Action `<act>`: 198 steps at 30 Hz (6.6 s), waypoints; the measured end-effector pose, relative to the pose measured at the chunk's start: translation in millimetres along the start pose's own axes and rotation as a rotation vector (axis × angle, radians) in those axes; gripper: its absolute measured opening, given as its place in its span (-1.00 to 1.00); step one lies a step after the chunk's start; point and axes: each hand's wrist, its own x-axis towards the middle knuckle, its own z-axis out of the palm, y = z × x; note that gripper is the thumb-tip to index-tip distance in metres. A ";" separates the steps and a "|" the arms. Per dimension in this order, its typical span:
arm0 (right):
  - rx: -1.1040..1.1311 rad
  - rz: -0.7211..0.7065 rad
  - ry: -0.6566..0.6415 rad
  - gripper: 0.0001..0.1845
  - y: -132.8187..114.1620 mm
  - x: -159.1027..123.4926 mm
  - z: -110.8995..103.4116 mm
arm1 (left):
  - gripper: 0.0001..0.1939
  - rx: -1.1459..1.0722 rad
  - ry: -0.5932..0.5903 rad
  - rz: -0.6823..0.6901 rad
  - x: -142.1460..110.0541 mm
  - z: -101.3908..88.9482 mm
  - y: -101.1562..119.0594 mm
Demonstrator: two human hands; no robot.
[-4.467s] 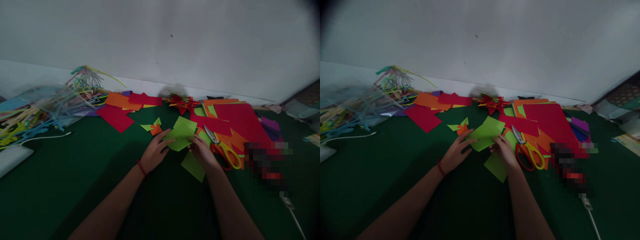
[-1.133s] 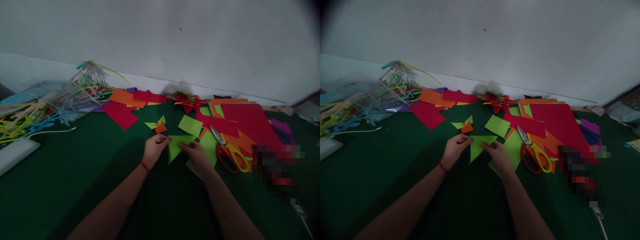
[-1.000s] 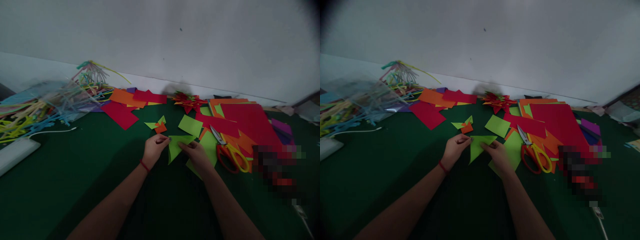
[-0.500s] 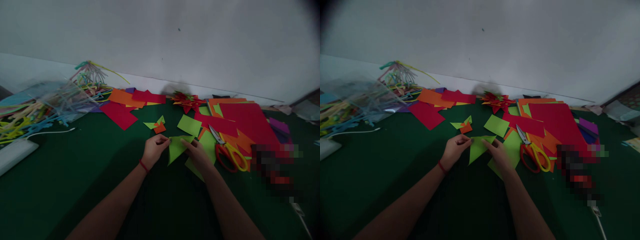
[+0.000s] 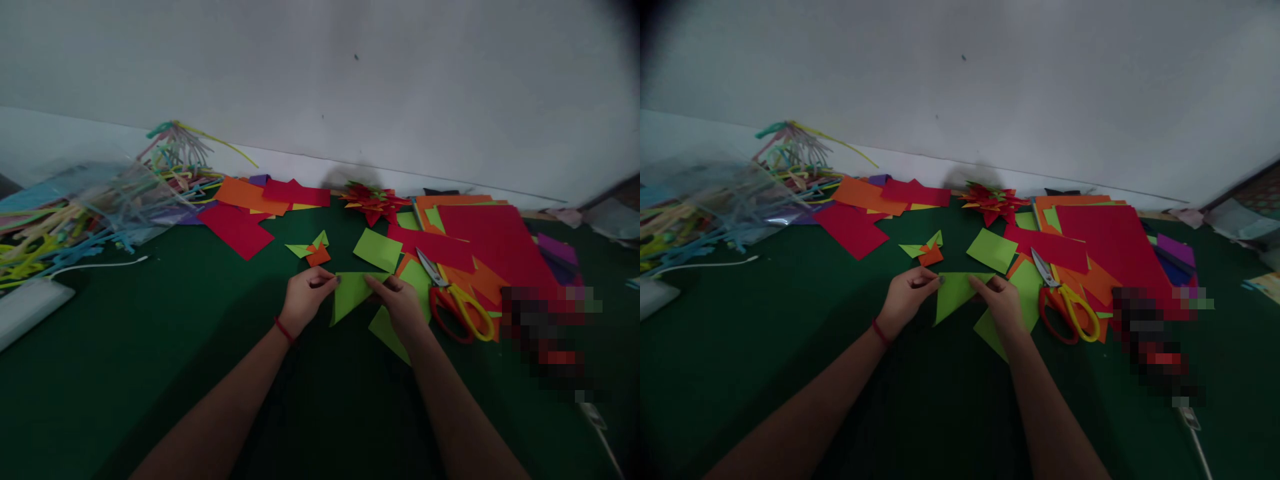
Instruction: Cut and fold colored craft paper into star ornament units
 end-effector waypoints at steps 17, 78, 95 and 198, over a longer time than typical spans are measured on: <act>0.084 -0.060 0.013 -0.79 0.6 2.0 -10.4 | -0.82 0.005 0.028 0.079 3.4 -5.5 -0.2; -0.031 -0.117 -0.162 -0.75 12.9 -10.5 26.4 | -0.85 -0.062 0.124 0.081 -1.3 -0.4 3.1; 0.057 -0.055 -0.289 -0.70 20.2 -17.3 41.5 | -0.83 -0.047 0.189 0.059 0.7 -0.6 1.2; -0.165 -0.168 0.028 -0.67 -3.8 -15.4 6.7 | -0.92 -0.087 0.057 0.047 -13.8 4.9 14.8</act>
